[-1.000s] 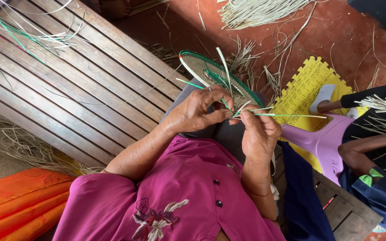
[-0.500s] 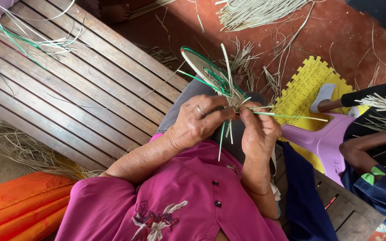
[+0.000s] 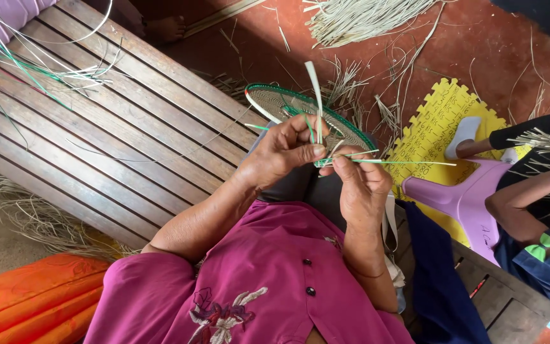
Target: Trimming excess fibers from a woven fan and continuing the weaving process to secure the edges.
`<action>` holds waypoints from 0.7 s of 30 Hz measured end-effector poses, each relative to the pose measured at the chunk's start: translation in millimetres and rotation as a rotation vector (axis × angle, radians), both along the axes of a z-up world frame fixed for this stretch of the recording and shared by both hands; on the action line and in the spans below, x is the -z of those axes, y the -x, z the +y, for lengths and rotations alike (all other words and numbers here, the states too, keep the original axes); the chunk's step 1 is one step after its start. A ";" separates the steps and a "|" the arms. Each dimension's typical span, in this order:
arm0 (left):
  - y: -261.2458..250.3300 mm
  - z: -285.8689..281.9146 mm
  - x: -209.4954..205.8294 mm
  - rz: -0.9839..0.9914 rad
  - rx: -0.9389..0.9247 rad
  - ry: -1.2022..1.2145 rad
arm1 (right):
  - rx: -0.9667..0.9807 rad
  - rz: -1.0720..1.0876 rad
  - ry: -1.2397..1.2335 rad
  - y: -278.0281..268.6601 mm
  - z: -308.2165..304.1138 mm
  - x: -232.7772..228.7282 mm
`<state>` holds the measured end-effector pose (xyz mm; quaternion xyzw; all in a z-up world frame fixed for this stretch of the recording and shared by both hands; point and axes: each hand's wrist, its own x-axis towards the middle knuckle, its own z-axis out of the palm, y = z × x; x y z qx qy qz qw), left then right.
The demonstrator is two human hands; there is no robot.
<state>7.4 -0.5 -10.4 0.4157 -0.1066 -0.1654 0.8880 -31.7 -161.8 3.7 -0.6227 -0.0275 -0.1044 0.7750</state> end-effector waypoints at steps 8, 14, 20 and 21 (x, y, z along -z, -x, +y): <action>2.1 10.3 -33.8 -0.176 0.072 -0.264 | 0.058 -0.026 0.068 -2.5 -13.1 21.4; -0.2 10.6 -50.6 -0.345 -0.124 -0.535 | 0.068 -0.045 0.055 -3.1 -7.4 13.8; -3.4 11.3 -33.2 -0.194 -0.029 -0.485 | 0.080 -0.061 -0.012 -0.9 -0.7 2.7; -4.1 12.6 -40.1 -0.196 -0.026 -0.486 | 0.084 -0.061 -0.013 -0.9 -5.7 12.0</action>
